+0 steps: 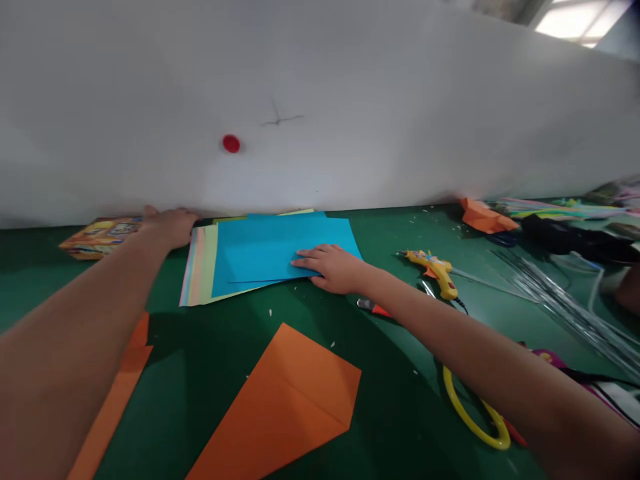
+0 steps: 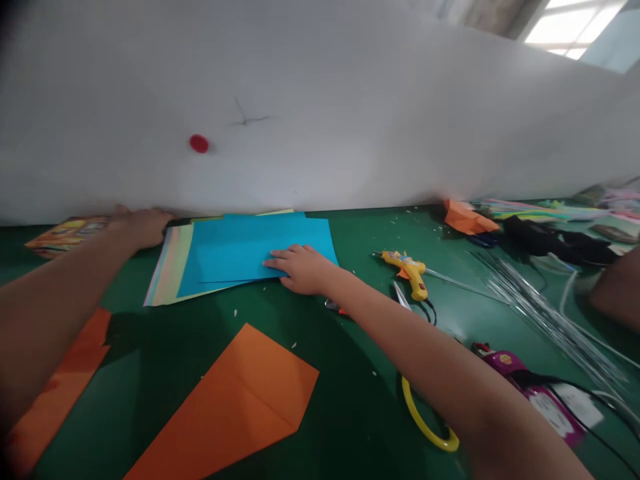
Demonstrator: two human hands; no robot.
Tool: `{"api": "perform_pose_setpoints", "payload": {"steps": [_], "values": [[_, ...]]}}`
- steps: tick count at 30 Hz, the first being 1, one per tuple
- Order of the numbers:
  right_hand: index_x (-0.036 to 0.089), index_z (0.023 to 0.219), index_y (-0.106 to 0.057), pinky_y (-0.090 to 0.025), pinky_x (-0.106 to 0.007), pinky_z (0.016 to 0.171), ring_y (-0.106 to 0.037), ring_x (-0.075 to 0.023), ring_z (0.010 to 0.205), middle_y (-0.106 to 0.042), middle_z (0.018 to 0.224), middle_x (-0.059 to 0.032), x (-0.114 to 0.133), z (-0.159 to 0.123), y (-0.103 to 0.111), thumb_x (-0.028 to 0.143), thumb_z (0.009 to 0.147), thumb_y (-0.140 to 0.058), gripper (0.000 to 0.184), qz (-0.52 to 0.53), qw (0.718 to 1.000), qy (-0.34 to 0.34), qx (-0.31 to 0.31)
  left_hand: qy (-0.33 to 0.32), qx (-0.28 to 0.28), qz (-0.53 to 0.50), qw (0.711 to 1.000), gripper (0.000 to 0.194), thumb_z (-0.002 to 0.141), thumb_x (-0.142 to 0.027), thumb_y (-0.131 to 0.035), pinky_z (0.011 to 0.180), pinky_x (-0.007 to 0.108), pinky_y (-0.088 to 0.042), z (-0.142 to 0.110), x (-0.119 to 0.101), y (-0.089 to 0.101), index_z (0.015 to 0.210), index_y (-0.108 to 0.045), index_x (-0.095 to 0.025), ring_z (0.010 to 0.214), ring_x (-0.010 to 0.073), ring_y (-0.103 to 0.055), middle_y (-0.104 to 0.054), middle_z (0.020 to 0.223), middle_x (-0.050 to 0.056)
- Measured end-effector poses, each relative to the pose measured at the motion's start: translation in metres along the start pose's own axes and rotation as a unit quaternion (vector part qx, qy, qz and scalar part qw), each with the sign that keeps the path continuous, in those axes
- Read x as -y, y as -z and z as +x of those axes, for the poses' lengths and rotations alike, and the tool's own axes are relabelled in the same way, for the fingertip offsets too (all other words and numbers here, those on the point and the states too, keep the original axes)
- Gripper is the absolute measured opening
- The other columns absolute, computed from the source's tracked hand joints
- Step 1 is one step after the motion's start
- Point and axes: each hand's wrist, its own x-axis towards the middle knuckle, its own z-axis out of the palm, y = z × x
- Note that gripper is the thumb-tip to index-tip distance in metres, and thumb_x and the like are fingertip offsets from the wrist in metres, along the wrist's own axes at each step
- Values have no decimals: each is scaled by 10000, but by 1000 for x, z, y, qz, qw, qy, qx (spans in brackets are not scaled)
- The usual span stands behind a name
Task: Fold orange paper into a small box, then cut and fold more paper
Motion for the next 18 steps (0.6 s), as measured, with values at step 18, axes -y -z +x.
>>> {"api": "perform_pose_setpoints", "payload": {"steps": [18], "values": [[310,1574,-407,-328,-599,1186,-334,-341,1504,-321,1673,-20,5,-12,-7,378,1033,-399,546,51,999,-11,0,-34,-127,58,990,600,1099,-384,-152,1166,524,-89,-21,3,92,1234,-657,-88,1389,270,-388,-556,1402,71]]}}
